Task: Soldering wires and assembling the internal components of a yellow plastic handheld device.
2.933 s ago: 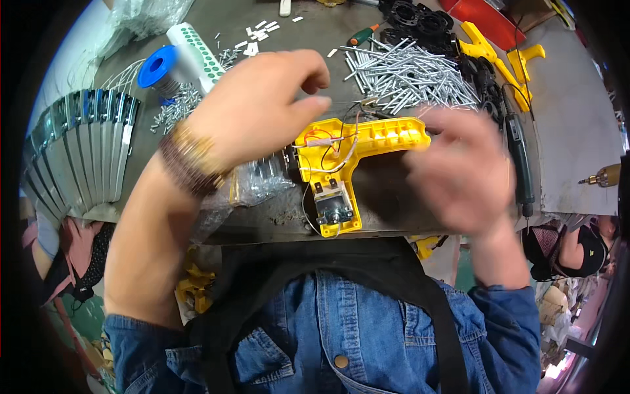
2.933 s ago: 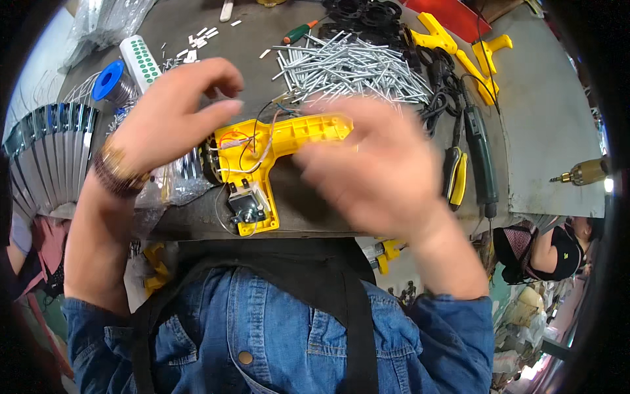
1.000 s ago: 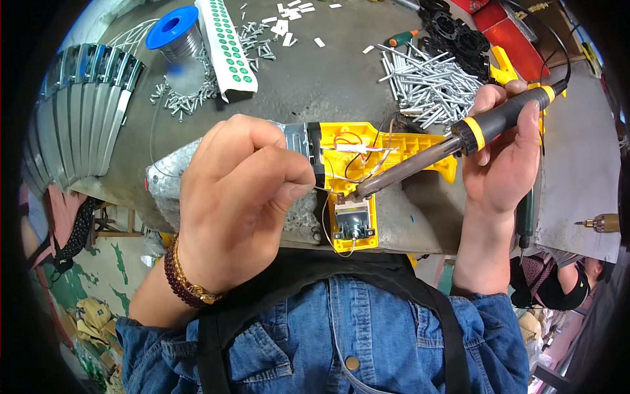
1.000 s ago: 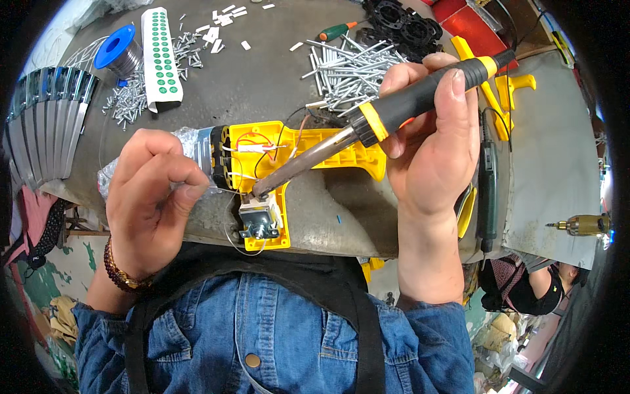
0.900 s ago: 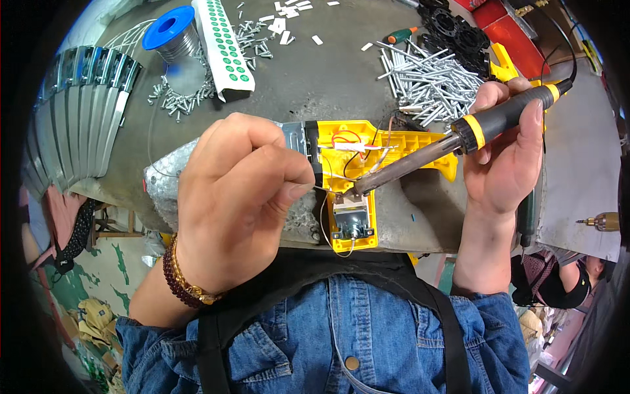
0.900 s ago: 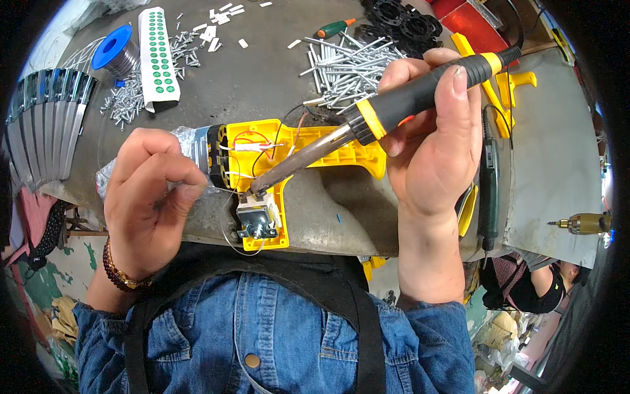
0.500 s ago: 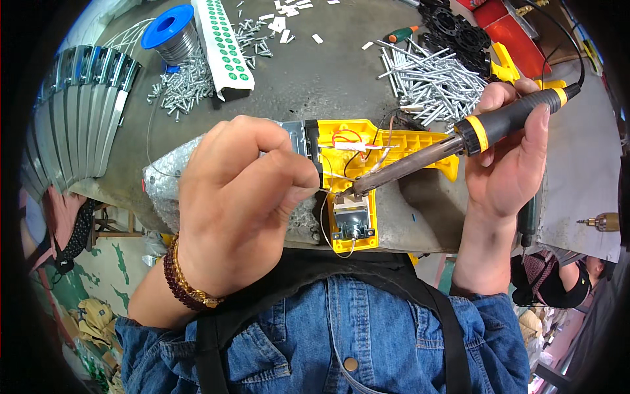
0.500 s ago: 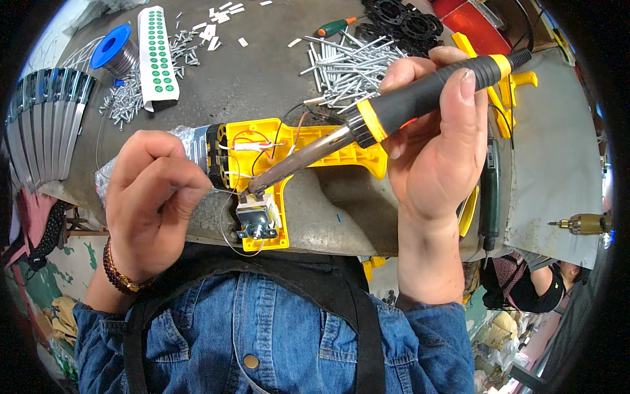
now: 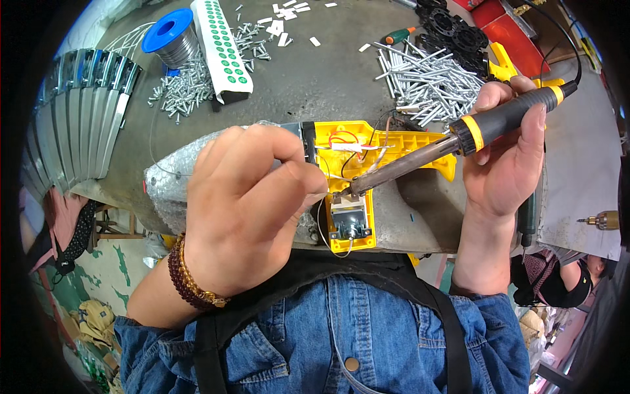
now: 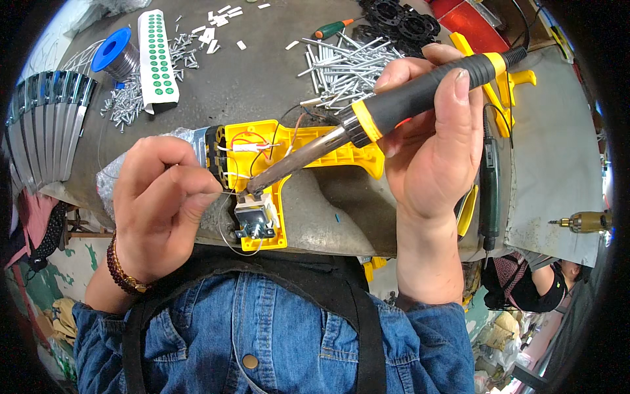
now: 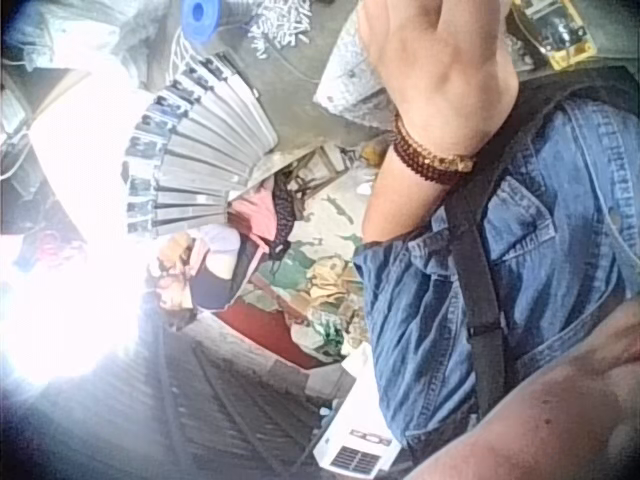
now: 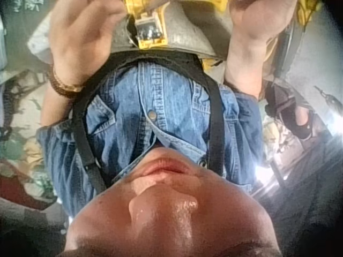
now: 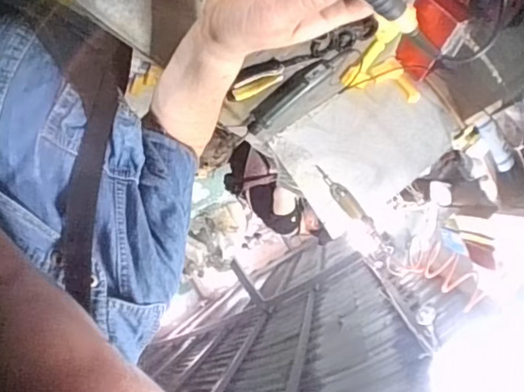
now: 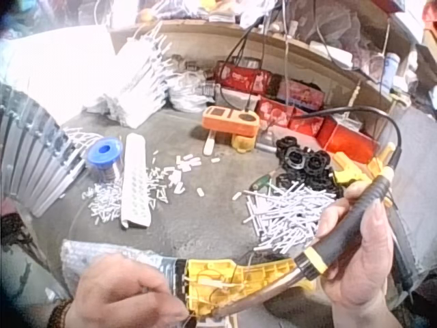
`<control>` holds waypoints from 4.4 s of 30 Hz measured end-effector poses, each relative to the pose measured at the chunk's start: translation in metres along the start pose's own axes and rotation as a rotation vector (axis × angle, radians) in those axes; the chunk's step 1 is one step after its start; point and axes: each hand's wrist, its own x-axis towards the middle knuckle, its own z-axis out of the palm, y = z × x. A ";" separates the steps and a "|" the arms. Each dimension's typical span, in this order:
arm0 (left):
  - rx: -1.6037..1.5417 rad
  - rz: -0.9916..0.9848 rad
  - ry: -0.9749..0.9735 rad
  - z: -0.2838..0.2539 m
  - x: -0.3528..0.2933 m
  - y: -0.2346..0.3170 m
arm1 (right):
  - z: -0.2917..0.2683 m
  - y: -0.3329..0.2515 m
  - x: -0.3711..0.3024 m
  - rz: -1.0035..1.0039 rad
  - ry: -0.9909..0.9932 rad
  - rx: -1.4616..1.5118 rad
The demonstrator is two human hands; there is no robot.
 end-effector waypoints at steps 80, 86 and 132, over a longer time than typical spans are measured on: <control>-0.664 -0.019 -0.529 0.012 0.068 -0.046 | -0.009 0.000 -0.004 0.031 -0.021 0.059; -0.544 0.085 -0.482 0.015 0.066 -0.047 | -0.009 0.000 -0.005 0.028 -0.016 0.034; -0.544 0.125 -0.414 0.016 0.064 -0.044 | -0.014 -0.008 -0.006 0.032 -0.021 0.040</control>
